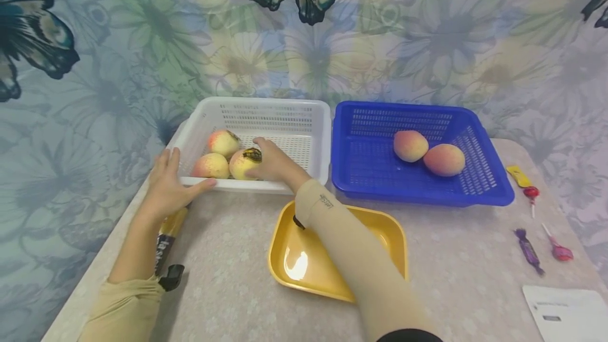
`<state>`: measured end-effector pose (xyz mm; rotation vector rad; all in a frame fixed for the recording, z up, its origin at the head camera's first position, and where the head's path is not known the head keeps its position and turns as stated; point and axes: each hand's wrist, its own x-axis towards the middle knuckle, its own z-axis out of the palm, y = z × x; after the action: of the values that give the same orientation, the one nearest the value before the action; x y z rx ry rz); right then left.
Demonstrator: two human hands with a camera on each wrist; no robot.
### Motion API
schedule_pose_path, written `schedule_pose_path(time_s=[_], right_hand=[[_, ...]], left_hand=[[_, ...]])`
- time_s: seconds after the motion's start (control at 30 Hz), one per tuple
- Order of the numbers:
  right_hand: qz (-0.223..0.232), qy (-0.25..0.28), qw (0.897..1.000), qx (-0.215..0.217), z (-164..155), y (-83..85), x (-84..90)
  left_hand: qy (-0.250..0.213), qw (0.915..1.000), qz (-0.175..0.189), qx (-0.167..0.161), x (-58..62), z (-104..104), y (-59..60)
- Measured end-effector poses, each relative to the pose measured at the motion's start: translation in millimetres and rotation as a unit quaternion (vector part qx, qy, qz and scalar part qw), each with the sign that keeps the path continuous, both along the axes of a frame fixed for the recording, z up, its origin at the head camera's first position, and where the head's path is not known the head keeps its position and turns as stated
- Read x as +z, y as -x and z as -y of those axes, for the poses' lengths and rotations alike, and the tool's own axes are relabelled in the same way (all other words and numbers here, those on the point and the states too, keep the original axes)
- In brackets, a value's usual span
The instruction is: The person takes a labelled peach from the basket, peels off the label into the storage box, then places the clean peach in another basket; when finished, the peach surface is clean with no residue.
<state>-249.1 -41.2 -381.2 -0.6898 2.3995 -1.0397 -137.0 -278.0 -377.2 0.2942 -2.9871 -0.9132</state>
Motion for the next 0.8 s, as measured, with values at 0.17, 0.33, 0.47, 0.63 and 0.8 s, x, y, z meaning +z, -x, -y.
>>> schedule_pose_path(time_s=[0.17,0.33,0.47,0.63,0.8], right_hand=[[0.023,-0.005,1.0,0.0,1.5,3.0,-4.0],[0.025,-0.017,0.999,0.021,1.5,4.7,-5.9],[0.004,-0.029,0.999,0.023,0.3,6.3,-7.6],[-0.014,-0.034,0.999,0.012,0.4,6.1,-7.0],[-0.034,-0.035,0.999,0.014,3.2,5.1,-6.5]], left_hand=[[-0.002,1.0,0.001,-0.002,0.4,0.1,-0.5],[-0.001,1.0,0.001,0.001,-0.3,0.9,-0.3],[-0.005,1.0,-0.001,0.001,-0.9,0.2,0.8],[-0.003,1.0,0.003,0.002,-0.4,0.0,0.2],[-0.001,1.0,0.004,0.002,0.6,1.2,-1.0]])
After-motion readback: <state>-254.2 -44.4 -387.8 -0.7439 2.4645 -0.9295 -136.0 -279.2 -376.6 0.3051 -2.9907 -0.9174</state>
